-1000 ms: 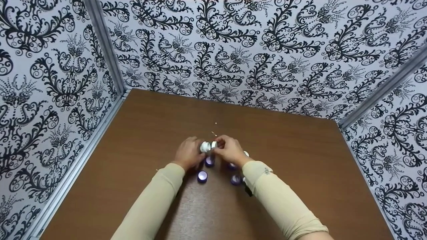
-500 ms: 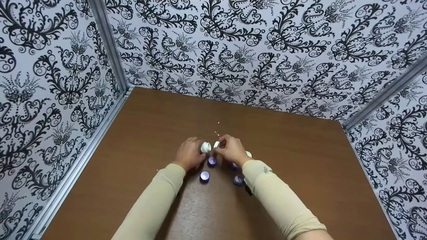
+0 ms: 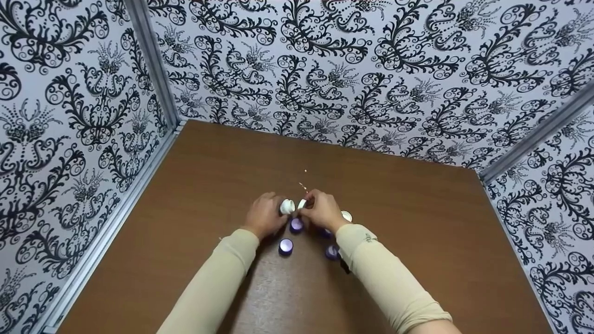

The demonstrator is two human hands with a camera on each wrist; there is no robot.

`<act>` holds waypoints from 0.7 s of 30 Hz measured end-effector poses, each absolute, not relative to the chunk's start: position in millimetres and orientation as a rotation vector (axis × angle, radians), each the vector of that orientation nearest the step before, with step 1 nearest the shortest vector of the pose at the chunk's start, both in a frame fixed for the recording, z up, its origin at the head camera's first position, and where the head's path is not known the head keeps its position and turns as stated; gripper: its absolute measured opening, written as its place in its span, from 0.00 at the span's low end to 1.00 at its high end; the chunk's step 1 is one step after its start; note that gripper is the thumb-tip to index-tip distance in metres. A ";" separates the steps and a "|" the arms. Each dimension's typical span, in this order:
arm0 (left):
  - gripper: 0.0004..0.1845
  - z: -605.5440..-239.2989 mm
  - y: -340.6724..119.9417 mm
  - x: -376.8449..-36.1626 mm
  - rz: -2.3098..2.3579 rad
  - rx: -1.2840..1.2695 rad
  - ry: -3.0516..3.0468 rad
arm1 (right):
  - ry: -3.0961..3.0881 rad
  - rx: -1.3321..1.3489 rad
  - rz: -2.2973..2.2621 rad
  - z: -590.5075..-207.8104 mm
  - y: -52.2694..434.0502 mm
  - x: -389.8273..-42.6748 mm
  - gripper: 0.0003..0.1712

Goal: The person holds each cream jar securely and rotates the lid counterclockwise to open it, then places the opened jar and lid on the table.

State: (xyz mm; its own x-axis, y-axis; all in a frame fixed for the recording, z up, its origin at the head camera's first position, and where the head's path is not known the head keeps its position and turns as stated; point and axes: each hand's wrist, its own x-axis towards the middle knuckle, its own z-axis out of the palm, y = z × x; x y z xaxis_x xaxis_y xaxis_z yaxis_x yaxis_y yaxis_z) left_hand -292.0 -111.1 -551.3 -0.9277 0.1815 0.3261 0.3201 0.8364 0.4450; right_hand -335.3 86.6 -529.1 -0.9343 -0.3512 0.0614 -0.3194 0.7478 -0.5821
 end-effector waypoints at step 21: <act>0.19 -559.5 -118.7 -291.4 -0.719 -0.397 -2.716 | 2.932 -0.486 -0.817 -532.4 72.9 -337.5 0.20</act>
